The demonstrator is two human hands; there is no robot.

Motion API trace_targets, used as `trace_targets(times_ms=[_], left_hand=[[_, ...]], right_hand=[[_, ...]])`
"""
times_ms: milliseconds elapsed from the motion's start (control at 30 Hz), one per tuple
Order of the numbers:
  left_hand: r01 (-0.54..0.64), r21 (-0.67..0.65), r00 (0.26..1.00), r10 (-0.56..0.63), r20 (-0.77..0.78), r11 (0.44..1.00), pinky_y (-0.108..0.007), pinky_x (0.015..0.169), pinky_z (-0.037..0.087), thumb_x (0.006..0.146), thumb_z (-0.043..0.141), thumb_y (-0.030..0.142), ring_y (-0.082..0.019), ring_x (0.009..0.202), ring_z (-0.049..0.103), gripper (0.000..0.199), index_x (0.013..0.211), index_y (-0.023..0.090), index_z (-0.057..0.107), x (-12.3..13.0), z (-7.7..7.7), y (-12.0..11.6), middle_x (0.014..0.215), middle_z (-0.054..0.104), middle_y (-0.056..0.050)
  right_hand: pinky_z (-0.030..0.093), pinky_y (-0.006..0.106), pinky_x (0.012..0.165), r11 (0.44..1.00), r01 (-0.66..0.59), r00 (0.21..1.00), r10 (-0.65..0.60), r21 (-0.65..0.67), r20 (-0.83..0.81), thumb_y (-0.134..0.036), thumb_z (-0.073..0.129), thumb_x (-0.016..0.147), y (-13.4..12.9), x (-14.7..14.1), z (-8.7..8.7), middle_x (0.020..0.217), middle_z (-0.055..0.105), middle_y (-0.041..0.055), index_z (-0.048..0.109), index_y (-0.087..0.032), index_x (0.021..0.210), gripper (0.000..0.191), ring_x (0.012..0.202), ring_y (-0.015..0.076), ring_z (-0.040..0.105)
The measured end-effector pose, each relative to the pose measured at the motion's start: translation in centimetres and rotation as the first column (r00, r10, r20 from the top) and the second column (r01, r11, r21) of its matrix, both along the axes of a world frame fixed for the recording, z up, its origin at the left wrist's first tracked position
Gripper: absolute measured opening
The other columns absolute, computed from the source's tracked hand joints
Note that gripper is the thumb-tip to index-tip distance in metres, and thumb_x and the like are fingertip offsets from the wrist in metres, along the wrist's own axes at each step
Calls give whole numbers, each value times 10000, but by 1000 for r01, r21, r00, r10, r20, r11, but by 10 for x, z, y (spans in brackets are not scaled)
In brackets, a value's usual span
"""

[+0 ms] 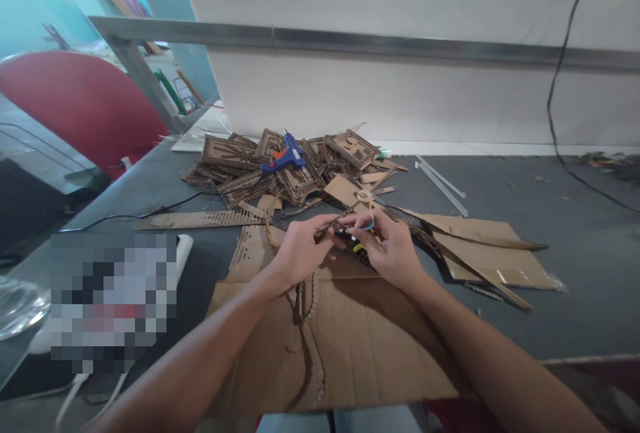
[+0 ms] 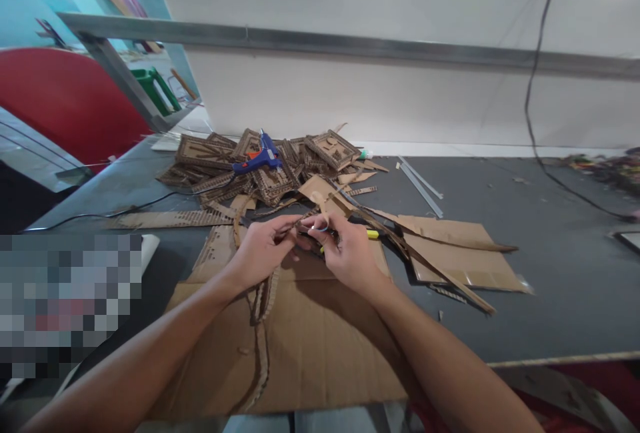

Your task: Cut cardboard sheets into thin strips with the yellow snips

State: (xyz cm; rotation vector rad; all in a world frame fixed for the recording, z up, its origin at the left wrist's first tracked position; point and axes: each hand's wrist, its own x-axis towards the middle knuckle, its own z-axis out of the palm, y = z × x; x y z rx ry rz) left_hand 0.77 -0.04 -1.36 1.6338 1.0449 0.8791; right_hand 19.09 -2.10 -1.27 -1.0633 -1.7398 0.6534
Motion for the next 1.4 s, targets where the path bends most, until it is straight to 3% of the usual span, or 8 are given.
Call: trace_targets(times_ms=[133,233,400,533,767,1100,1267,1400], left_hand=[[21,4,999,-20,-27,1000,-248,546,598,880,518,211,-191,687,744,338,1182,154,657,0,0,1,820,750,-49],[3,62,998,1,-70,998,-239,536,581,904,512,258,-189,676,741,307,1147,148,662,0,1,-2,810,750,-53],[-4,261,975,61,-213,965,-259,703,588,847,550,164,-183,769,734,295,1107,152,689,1,13,-8,851,768,-48],[22,165,989,3,-151,986,-226,633,584,894,515,193,-158,717,733,319,1180,161,654,2,12,-9,844,771,-34],[-33,118,997,41,-63,992,-285,736,614,890,572,245,-201,856,748,367,1240,141,613,5,0,-7,971,769,-88],[-84,24,996,83,27,996,-310,791,615,863,602,209,-230,947,741,409,1266,145,625,4,3,-4,1112,752,-117],[-37,142,997,47,-67,989,-319,868,589,886,546,191,-222,977,733,352,1217,163,663,2,3,-4,1070,766,-88],[-56,165,989,78,-128,985,-312,822,593,904,519,209,-218,930,742,355,1223,162,666,1,5,-4,1006,779,-78]], right_hand=[[562,353,858,994,-68,991,58,-82,-124,-278,533,965,2,1,-3,1037,746,84,481,-250,898,90,952,200,716],[558,357,858,995,-79,987,70,-58,-143,-287,545,960,1,0,-2,1027,723,87,470,-246,887,112,958,196,699],[546,357,796,983,45,999,-48,178,14,-266,725,844,-2,-5,5,959,696,75,547,-236,920,195,888,209,673],[542,343,839,945,80,995,-93,319,26,-209,677,881,-1,-6,7,944,707,57,593,-240,841,98,916,195,685],[573,346,838,968,91,995,-96,232,7,-247,683,882,-2,-6,2,994,774,68,625,-240,835,75,933,215,741],[599,404,873,988,89,996,-88,126,-12,-283,693,869,-3,-8,0,1040,783,84,657,-242,832,66,990,246,746],[597,388,874,990,86,996,-85,115,-11,-268,681,874,-3,-7,1,1023,786,86,647,-238,817,73,981,241,749],[600,368,836,991,91,996,-92,100,5,-273,667,888,-4,-7,2,1009,789,73,637,-242,823,78,965,238,753]])
